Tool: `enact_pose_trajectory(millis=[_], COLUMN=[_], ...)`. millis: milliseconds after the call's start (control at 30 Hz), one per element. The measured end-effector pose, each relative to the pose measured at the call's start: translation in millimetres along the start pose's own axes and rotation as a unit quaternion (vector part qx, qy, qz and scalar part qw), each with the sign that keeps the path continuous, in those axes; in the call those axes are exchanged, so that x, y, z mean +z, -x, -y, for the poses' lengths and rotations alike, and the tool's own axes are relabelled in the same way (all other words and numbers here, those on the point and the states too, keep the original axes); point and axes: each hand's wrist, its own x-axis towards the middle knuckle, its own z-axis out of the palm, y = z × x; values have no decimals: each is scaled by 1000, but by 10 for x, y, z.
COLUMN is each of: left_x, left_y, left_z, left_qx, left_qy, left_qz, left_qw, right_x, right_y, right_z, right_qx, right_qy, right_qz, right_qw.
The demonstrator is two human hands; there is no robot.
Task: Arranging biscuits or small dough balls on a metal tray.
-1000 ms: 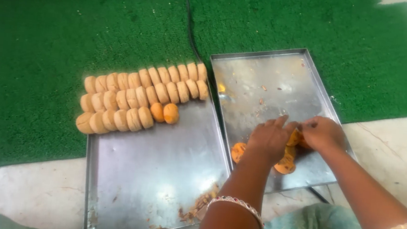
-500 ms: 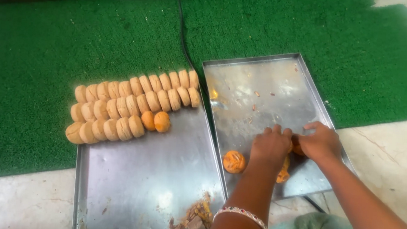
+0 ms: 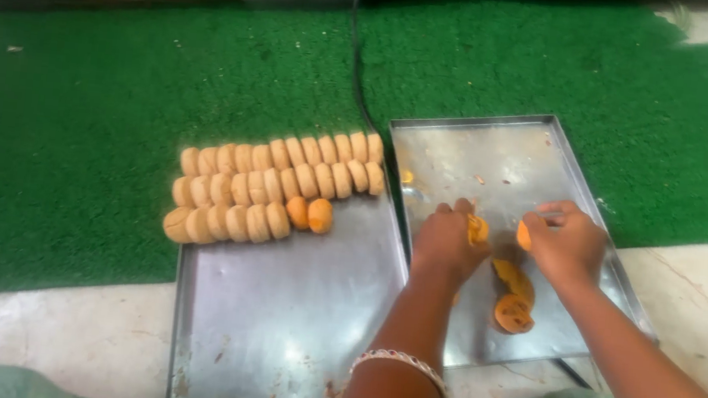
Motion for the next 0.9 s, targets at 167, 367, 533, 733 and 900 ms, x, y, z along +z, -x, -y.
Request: enact_pose_trajectory(millis=[167,367,533,733,900], left_x=[-410,-900,-1299,-1590,-1550], left_y=[22,89,223,324,257], left_z=[403,825,1155,1470,1723], left_qx=[-7,-23,-42,-65,-59], left_qy=[5,37,64,102,149], left_qz=[-29,-81,-137,-160,-175], left_qw=[1000,996,988,980,971], right_x=[335,817,1130,1550,1696], right_y=[169,421,673,865,987], right_z=[325,746,1043,1222,1409], right_qx=[-8,-5,-37,-84,-4], right_qy=[-133,-171,-147,-115,-104], right_qz=[62,136,173,191,219], right_qw=[989,976,973,971,970])
